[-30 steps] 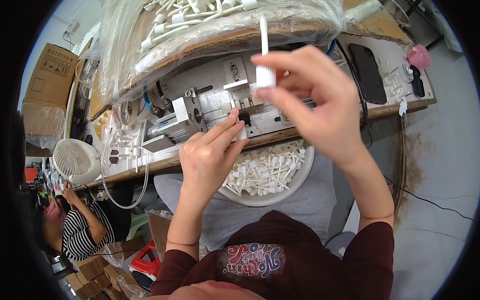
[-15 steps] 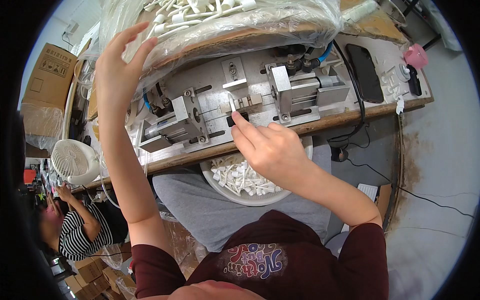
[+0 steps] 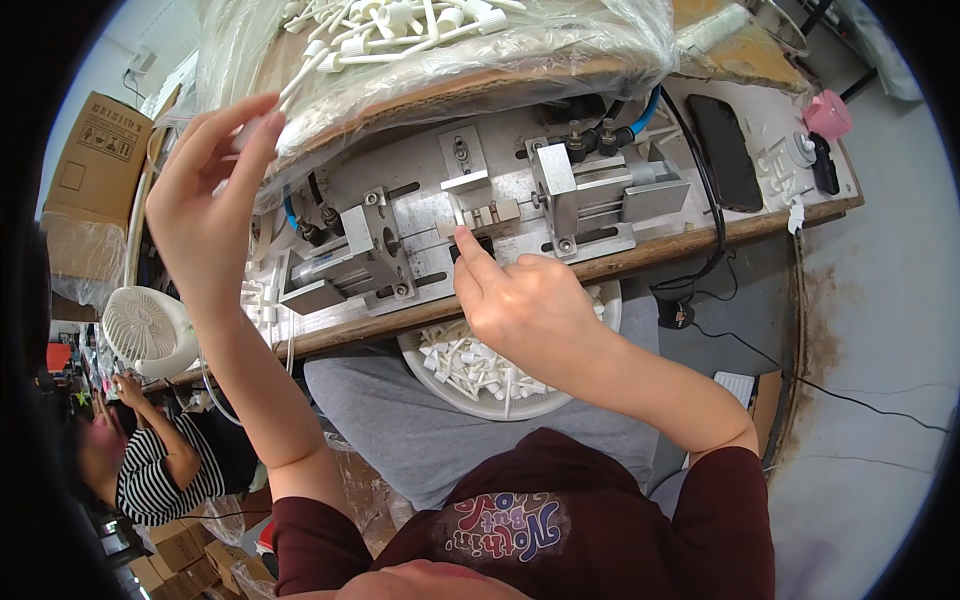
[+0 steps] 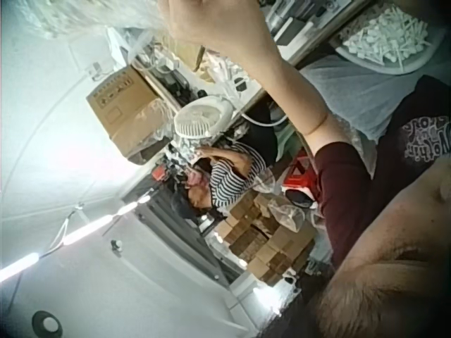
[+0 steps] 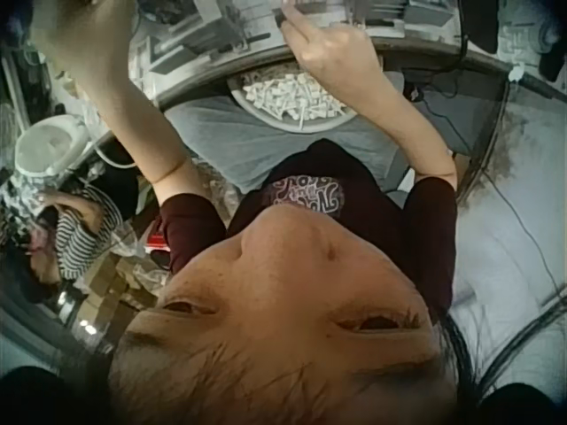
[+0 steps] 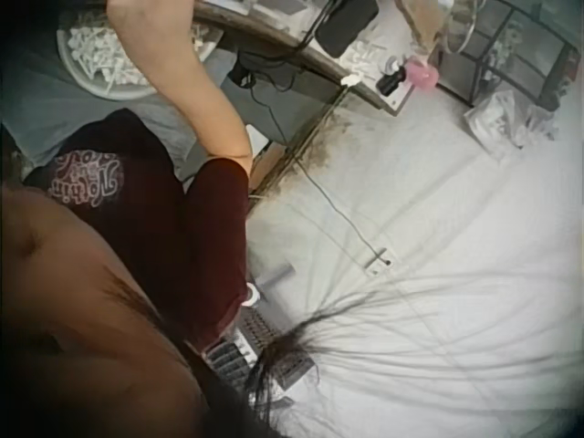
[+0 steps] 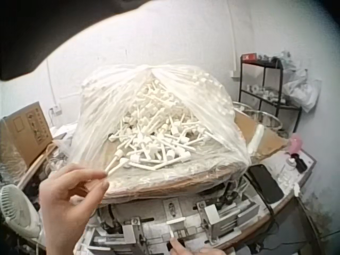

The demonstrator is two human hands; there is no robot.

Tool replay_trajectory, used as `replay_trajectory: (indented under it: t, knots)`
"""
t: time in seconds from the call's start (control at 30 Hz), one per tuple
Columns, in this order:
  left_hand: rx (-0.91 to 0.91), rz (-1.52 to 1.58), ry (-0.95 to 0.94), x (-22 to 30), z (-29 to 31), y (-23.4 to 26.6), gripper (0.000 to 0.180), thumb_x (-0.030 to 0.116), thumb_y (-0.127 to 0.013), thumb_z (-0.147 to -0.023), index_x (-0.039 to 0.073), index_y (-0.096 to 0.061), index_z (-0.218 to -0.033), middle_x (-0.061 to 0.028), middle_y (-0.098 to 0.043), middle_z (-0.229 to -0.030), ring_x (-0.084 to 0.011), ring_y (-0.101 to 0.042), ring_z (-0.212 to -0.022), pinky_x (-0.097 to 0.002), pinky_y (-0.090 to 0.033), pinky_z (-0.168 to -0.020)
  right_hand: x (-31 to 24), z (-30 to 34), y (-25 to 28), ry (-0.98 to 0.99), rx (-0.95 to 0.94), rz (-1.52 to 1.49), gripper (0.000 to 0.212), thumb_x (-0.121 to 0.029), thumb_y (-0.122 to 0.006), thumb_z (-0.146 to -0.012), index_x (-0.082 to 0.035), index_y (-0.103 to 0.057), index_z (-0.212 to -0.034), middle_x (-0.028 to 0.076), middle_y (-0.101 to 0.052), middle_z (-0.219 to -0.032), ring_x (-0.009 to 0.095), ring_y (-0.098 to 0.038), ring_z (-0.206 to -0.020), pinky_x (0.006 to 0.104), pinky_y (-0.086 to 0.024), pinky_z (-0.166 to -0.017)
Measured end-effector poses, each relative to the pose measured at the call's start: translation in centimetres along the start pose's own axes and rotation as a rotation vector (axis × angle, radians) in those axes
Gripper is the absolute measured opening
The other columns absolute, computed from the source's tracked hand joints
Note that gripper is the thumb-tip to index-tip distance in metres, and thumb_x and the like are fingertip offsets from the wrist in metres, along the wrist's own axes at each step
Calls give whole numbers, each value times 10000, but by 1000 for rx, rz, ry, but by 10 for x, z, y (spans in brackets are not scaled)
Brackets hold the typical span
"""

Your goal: The recorder is assembling small plastic sprayer components using a pneumatic assembly machine.

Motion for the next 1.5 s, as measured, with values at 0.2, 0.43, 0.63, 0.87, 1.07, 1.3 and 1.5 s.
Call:
replay_trajectory:
  t: [0.2,0.43,0.63,0.87,1.07,1.3,1.5]
  knots:
    - [7,339,47,21,42,7,287,-47,-745,-810,-39,-706,-1094,-137,-617,-1186,-163,-677,-913,-236,-591,-742,27,-27,27,-69,128,-311,286,-140,-768,-797,-42,-706,-1058,116,-725,-1076,235,-710,-753,314,-566,-661]
    - [-250,196,23,43,104,-17,367,-16,-804,-731,-7,-737,-1092,-168,-701,-1185,-199,-716,-991,-281,-585,-832,113,-108,52,-188,409,-210,197,-136,-698,-854,3,-689,-993,141,-667,-891,230,-647,-833,330,-511,-749]
    - [-238,-80,-133,36,140,-64,280,82,-804,-746,46,-756,-1020,-59,-727,-1158,-158,-660,-651,-269,-502,-595,131,-124,44,-354,87,-479,227,-176,-646,-892,26,-676,-993,169,-671,-892,249,-643,-847,354,-506,-763]
    - [-283,-191,-144,35,132,-75,276,80,-802,-726,49,-752,-996,-32,-728,-1157,-165,-613,-585,-269,-491,-577,126,-124,51,-347,-15,-487,234,-189,-626,-914,20,-657,-1014,116,-649,-844,182,-579,-736,321,-456,-667]
    - [-289,-167,-106,34,131,-76,283,99,-816,-712,70,-757,-988,-10,-735,-1136,-179,-573,-540,-272,-490,-554,115,-113,78,-255,-128,-774,204,-100,-637,-894,19,-646,-1059,106,-640,-842,189,-581,-763,322,-464,-696]
    - [-405,-79,-76,36,117,-62,261,117,-819,-752,73,-759,-1002,-54,-747,-1064,-158,-653,-627,-258,-516,-587,66,-53,65,-364,111,-991,320,7,-796,-778,17,-672,-1073,17,-662,-796,31,-579,-613,172,-446,-502]
    - [-67,-94,-238,13,48,-25,254,61,-787,-803,54,-751,-1055,-81,-754,-1013,-145,-719,-840,-248,-550,-715,28,4,29,-113,252,-466,265,-72,-783,-759,-27,-691,-1004,120,-644,-1079,232,-666,-836,322,-554,-703]
Point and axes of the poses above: each hand's wrist, its own z-axis away from the middle knuckle, its own y-axis out of the back of the hand, x = y × z, the point moved 1 cm from there along -z, towards the middle knuckle
